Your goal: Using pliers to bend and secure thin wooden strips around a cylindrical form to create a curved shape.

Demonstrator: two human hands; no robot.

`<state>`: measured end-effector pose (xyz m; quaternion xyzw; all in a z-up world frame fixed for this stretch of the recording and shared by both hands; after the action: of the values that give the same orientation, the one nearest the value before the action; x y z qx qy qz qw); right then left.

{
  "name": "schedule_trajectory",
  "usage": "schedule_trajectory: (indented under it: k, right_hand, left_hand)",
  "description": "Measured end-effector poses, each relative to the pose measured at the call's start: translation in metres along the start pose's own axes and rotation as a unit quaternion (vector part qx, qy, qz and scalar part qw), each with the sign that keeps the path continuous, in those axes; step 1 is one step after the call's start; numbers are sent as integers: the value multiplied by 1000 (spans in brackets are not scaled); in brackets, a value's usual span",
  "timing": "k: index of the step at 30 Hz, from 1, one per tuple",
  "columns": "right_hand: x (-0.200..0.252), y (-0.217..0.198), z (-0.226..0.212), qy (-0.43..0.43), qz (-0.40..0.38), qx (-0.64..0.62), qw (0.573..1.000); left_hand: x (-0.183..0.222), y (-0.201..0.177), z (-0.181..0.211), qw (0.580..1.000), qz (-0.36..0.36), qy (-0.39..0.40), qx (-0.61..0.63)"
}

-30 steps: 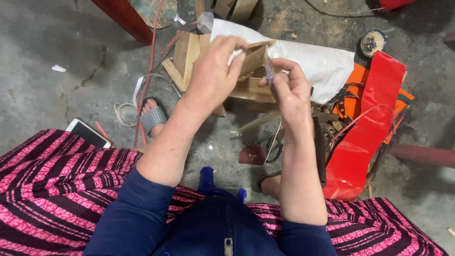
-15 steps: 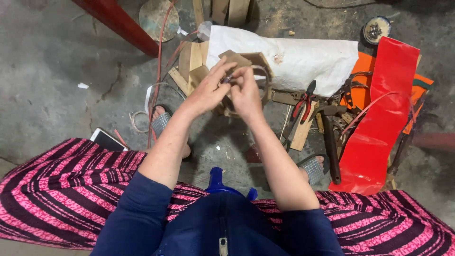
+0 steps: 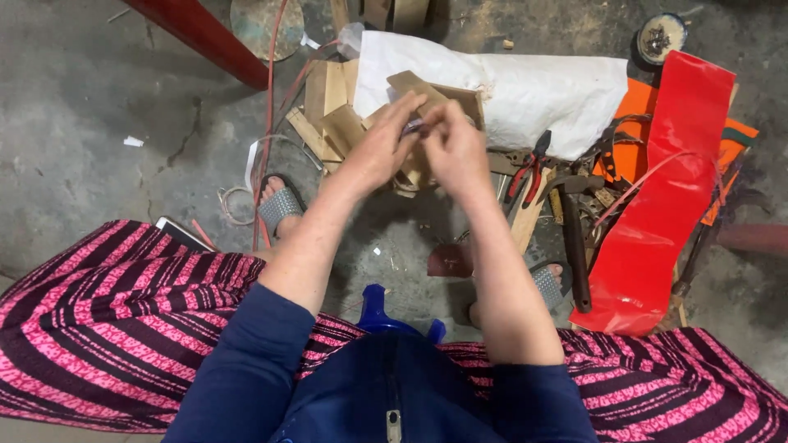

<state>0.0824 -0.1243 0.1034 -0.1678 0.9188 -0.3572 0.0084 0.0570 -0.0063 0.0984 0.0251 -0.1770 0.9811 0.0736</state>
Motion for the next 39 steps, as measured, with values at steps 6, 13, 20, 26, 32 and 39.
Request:
schedule_trajectory:
  k: [6, 13, 20, 26, 32, 39]
  right_hand:
    - [-12, -42, 30, -64, 168, 65, 982]
    - [-13, -24, 22, -172, 139, 254, 942]
    - [-10, -28, 22, -192, 169, 239, 937]
    - [-11, -23, 17, -178, 149, 297, 926]
    - [-17, -20, 27, -142, 112, 272, 945]
    - [-22, -11, 29, -80, 65, 231, 967]
  left_hand:
    - [-8, 1, -20, 998, 52, 32, 16]
    - [-11, -16, 2, 993, 82, -49, 72]
    - [-10, -11, 7, 997, 37, -24, 61]
    - [-12, 9, -20, 997, 27, -71, -22]
    - [-14, 23, -32, 996, 43, 2, -81]
    - [-18, 25, -40, 988, 66, 35, -134]
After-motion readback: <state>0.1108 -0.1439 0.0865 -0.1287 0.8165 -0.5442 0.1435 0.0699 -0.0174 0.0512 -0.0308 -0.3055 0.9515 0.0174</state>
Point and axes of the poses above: each hand's wrist, its own x-axis away from the middle knuckle, its own y-axis out of the palm, z = x × y, the point moved 9 cm from there along -x, towards the middle knuckle, and after that the axes turned 14 degrees about x, right-handed, at the moved point
